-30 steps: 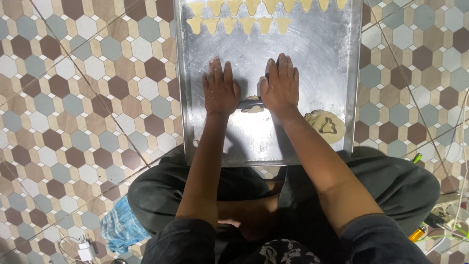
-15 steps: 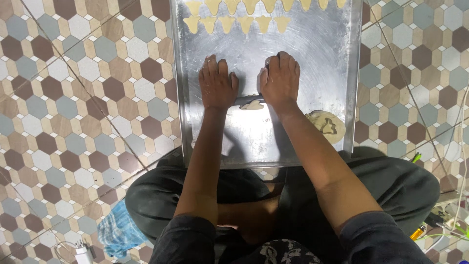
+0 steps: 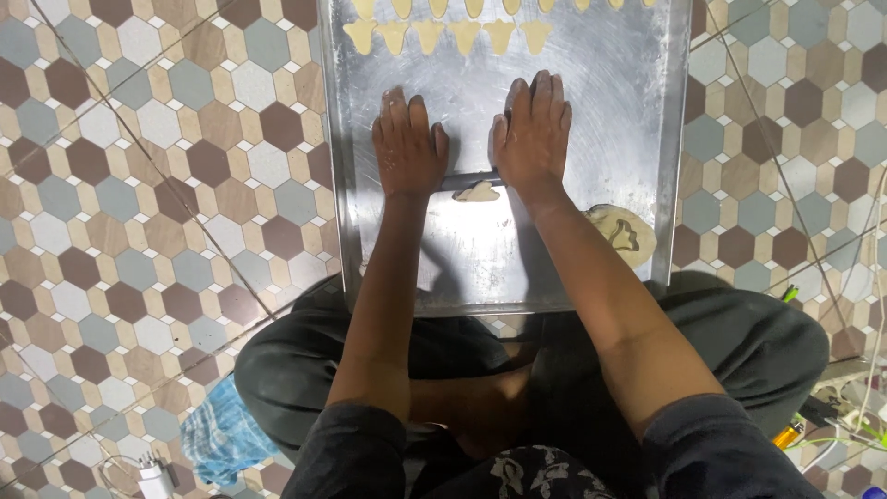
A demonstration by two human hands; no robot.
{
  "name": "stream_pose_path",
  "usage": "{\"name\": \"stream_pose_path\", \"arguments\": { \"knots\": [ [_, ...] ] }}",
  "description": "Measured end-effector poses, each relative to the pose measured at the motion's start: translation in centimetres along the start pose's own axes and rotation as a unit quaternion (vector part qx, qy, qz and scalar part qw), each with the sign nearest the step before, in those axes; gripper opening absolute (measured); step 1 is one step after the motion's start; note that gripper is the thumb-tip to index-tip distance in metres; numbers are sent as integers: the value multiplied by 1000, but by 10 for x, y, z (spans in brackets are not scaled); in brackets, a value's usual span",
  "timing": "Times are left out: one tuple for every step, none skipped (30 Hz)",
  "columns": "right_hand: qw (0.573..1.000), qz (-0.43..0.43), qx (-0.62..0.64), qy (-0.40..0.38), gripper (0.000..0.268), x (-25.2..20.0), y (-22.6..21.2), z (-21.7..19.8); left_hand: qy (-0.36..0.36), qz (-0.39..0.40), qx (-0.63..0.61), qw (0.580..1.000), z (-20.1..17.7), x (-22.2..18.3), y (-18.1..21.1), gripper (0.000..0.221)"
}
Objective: Rolling out dough and cutting it into shapes using a mold on a baking tray
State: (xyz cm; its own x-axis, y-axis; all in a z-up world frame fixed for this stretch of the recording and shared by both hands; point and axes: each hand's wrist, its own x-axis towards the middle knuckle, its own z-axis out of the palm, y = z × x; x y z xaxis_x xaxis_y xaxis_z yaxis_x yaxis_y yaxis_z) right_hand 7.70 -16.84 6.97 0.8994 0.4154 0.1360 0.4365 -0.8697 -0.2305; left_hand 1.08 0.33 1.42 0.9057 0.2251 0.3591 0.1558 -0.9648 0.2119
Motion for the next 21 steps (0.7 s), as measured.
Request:
{"name": "stream_pose_path", "arguments": {
  "knots": [
    [1000,-1,0,2,53,-2,2,1,2,0,0,1000,3,-3,-1,52],
    [1000,0,2,-10,58,-4,3,3,-41,-16,32,998,5,-8,-1,62],
    [1000,2,5,-22,63,-7,4,4,-85,-32,65,994,7,-13,-2,72],
    [1000,0,6,-21,63,-11,3,5,-84,-32,66,994,4,-16,-1,72],
    [999,15,6,-43,66,-14,2,5,-96,-46,53,993,1,-20,0,74],
    [998,30,4,-62,68,-16,3,4,-106,-57,39,992,-1,-20,3,76],
    [998,29,3,-58,68,-18,4,5,-102,-56,39,992,-2,-22,3,76],
    [997,34,-2,-63,69,-23,4,7,-109,-59,27,992,-4,-27,4,74],
    [997,40,-6,-69,70,-28,4,8,-116,-61,15,991,-5,-32,5,72],
    [997,39,-6,-67,70,-30,-2,-3,-114,-61,16,992,-10,-35,8,72],
    [990,74,-11,-123,67,-33,-9,-15,-146,-80,16,986,-15,-39,11,72],
    [978,108,-16,-179,64,-34,-16,-26,-178,-100,18,979,-21,-42,13,72],
    [979,106,-15,-175,64,-39,-15,-26,-174,-100,19,979,-24,-46,15,72],
    [982,95,-16,-163,63,-45,-14,-25,-176,-102,15,979,-28,-51,17,71],
    [985,84,-16,-151,63,-51,-12,-24,-177,-104,12,979,-31,-56,19,70],
    [985,83,-16,-149,63,-58,-11,-21,-175,-104,13,979,-37,-59,22,70],
    [988,75,-29,-132,63,-65,-10,-17,-202,-105,19,974,-44,-61,25,68],
    [990,66,-41,-115,64,-72,-9,-13,-228,-106,25,968,-50,-64,27,67],
    [991,65,-41,-113,64,-79,-7,-11,-226,-106,25,968,-53,-69,29,67],
    [992,60,-35,-108,64,-87,-6,-10,-226,-102,24,969,-56,-74,31,64],
    [993,55,-29,-103,64,-95,-4,-8,-226,-97,23,969,-59,-80,32,62]
  ]
}}
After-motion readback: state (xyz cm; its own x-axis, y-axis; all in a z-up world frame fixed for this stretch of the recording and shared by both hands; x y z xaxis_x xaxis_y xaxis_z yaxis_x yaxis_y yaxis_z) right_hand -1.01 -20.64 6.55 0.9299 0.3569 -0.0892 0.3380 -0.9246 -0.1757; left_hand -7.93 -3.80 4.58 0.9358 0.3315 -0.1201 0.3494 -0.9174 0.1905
